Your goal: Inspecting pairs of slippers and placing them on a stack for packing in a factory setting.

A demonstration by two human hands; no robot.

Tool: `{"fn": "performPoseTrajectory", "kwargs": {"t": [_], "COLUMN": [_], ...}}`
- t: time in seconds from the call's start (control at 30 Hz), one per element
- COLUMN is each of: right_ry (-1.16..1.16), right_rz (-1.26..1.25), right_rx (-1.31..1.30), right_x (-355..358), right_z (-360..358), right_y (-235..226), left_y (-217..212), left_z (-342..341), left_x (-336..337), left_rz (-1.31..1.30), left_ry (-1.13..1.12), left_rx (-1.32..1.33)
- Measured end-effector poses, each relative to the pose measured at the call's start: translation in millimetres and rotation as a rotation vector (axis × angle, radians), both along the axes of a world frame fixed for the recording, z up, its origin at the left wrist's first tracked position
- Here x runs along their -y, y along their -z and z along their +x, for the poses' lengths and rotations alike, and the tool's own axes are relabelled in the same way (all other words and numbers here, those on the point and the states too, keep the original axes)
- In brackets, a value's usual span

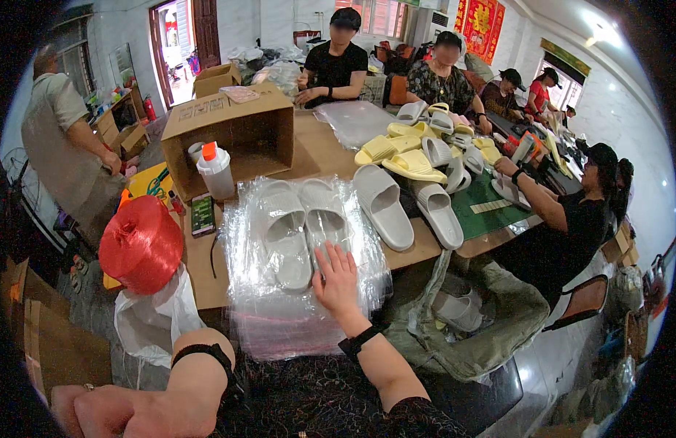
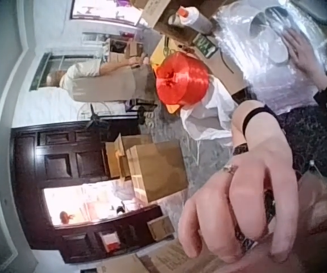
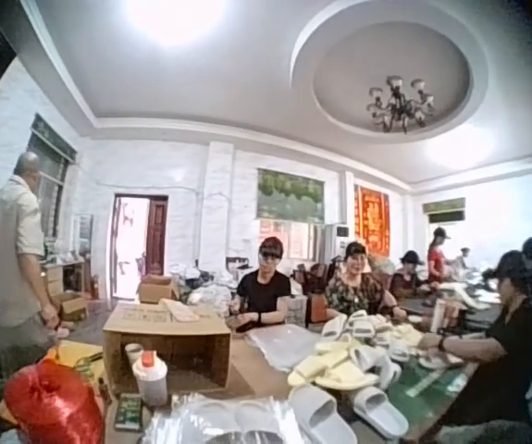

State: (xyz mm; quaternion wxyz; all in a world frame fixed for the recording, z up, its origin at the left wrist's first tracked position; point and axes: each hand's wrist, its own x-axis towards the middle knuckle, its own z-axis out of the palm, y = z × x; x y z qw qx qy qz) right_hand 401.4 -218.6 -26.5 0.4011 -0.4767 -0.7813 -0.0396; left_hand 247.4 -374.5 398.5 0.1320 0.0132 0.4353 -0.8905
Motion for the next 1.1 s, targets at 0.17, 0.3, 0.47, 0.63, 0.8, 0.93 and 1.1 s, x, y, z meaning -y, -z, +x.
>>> {"fn": "performPoseTrajectory", "kwargs": {"t": [0.17, 0.3, 0.47, 0.63, 0.8, 0.93, 1.1], "right_ry": [-0.004, 0.001, -0.002, -0.003, 0.001, 0.002, -0.007], "right_rz": [0.016, 0.006, 0.014, 0.011, 0.007, 0.004, -0.004], "right_rx": [-0.013, -0.014, -0.017, -0.029, -0.024, -0.018, -0.014], "right_x": [-0.6, -0.2, -0.4, -1.3, 0.4, -0.2, -0.5], "right_z": [-0.3, -0.6, -0.9, -1.3, -1.4, -1.5, 0.3], "right_y": [-1.4, -1.6, -0.5, -0.3, -0.9, -1.9, -1.4], "left_y": [-0.6, -3.9, -3.2, -1.2, 7.4, 27.7, 109.4], "left_z": [1.0, 2.5, 1.8, 3.7, 7.1, 8.8, -9.2], "left_x": [-5.6, -1.7, -1.1, -5.6, -10.4, -1.2, 16.0], "left_rz": [0.004, 0.005, -0.003, 0.003, -0.013, -0.013, -0.383], "left_ry": [0.010, 0.014, 0.014, 0.023, 0.028, 0.030, 0.340], "left_rx": [-0.032, -0.055, -0.083, -0.115, -0.141, -0.167, -1.182]}}
